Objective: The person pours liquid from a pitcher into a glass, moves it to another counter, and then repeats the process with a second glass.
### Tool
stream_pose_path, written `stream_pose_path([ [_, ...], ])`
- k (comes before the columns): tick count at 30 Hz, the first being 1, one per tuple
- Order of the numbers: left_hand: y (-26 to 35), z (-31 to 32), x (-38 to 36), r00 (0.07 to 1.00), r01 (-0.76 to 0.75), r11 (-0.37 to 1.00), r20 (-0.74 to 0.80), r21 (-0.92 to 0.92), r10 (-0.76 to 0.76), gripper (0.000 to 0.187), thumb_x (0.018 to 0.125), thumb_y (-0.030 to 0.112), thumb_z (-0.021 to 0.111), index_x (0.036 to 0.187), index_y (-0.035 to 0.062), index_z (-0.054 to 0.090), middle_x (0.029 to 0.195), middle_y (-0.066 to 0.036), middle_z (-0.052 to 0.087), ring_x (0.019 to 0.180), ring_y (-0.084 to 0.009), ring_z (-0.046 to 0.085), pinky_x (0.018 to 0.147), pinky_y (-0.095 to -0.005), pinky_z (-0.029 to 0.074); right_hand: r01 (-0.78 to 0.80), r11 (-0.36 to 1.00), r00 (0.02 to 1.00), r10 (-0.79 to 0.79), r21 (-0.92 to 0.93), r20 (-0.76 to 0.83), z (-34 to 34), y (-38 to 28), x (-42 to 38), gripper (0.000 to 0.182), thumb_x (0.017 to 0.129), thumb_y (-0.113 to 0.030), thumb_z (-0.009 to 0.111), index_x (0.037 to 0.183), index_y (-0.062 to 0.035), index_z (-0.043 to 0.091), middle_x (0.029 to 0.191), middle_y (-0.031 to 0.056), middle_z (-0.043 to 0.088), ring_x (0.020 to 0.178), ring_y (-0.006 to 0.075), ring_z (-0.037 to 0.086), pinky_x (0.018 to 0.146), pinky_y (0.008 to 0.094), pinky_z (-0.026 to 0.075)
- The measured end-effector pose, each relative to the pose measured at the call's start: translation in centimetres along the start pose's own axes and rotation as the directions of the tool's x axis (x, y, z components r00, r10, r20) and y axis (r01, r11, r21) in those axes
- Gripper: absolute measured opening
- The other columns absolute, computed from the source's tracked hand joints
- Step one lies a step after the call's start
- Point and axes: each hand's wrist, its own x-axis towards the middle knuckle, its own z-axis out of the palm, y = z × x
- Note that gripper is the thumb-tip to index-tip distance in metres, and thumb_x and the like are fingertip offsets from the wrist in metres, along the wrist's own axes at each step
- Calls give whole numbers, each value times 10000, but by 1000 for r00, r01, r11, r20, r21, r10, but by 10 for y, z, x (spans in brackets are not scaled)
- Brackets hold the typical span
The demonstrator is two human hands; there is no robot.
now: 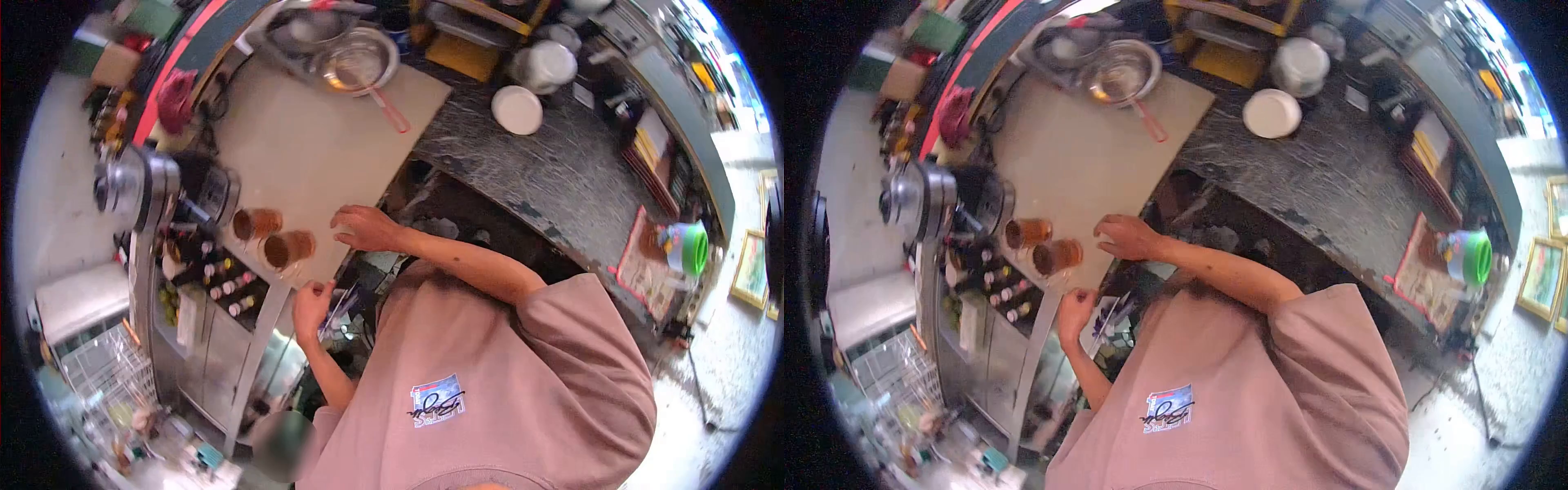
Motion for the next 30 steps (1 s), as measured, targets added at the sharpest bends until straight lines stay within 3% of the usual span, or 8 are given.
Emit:
stream_pose_path([
  [3,63,22,8,968,-201,977,135,-74,209,353,924,323,639,881,-25,681,764,-182,693,764,-298,694,726,-387,515,-203,979,976,205,-30,67,-50,12,-33,270,883,-284,681,1038,-64,670,1035,145,684,966,352,659,824,454,525],
  [8,189,73,13,682,-700,702,172,-129,711,234,946,226,605,906,-1,643,761,-175,654,725,-353,652,694,-419,499,-377,925,872,368,37,-321,-140,16,-118,233,902,-294,670,936,-64,697,851,140,699,811,354,681,716,442,530],
  [11,261,108,6,507,-806,556,247,-203,826,200,939,209,608,959,13,640,876,-164,667,815,-362,652,726,-432,501,-440,894,749,420,90,-513,-185,29,-188,228,905,-283,678,929,-57,698,838,149,703,777,353,680,697,432,529],
  [13,306,127,-12,429,-861,481,271,-168,862,183,934,201,610,977,26,642,929,-156,660,857,-353,651,747,-437,501,-612,782,552,527,115,-646,-213,27,-239,240,907,-282,690,950,-46,701,838,148,711,742,305,695,676,389,529],
  [16,351,169,-28,309,-925,356,283,-131,908,162,926,189,613,994,46,644,1005,-139,642,930,-344,641,787,-443,499,-564,765,255,520,312,-815,-247,14,-319,226,911,-254,697,963,-34,703,801,138,711,705,233,693,656,345,521],
  [20,385,226,-45,144,-980,170,229,-99,963,149,910,173,623,994,51,637,1039,-126,616,997,-346,613,822,-454,495,-580,738,-180,298,346,-937,-270,10,-431,155,901,-168,698,912,-15,711,736,78,698,693,138,665,630,292,506],
  [24,402,263,-62,161,-973,202,304,-110,939,175,891,164,640,1024,49,647,1084,-127,624,1053,-340,598,904,-444,471,-692,643,-494,-90,328,-865,-308,-19,-527,144,908,-149,679,870,-11,683,726,65,677,673,125,635,636,279,500],
  [30,411,280,-78,140,-990,142,280,12,950,139,882,150,648,987,59,641,1037,-132,605,1017,-363,555,896,-461,451,-769,576,-486,-243,279,-840,-422,2,-654,299,857,-271,738,1021,-26,686,879,97,700,806,235,671,780,366,520],
])
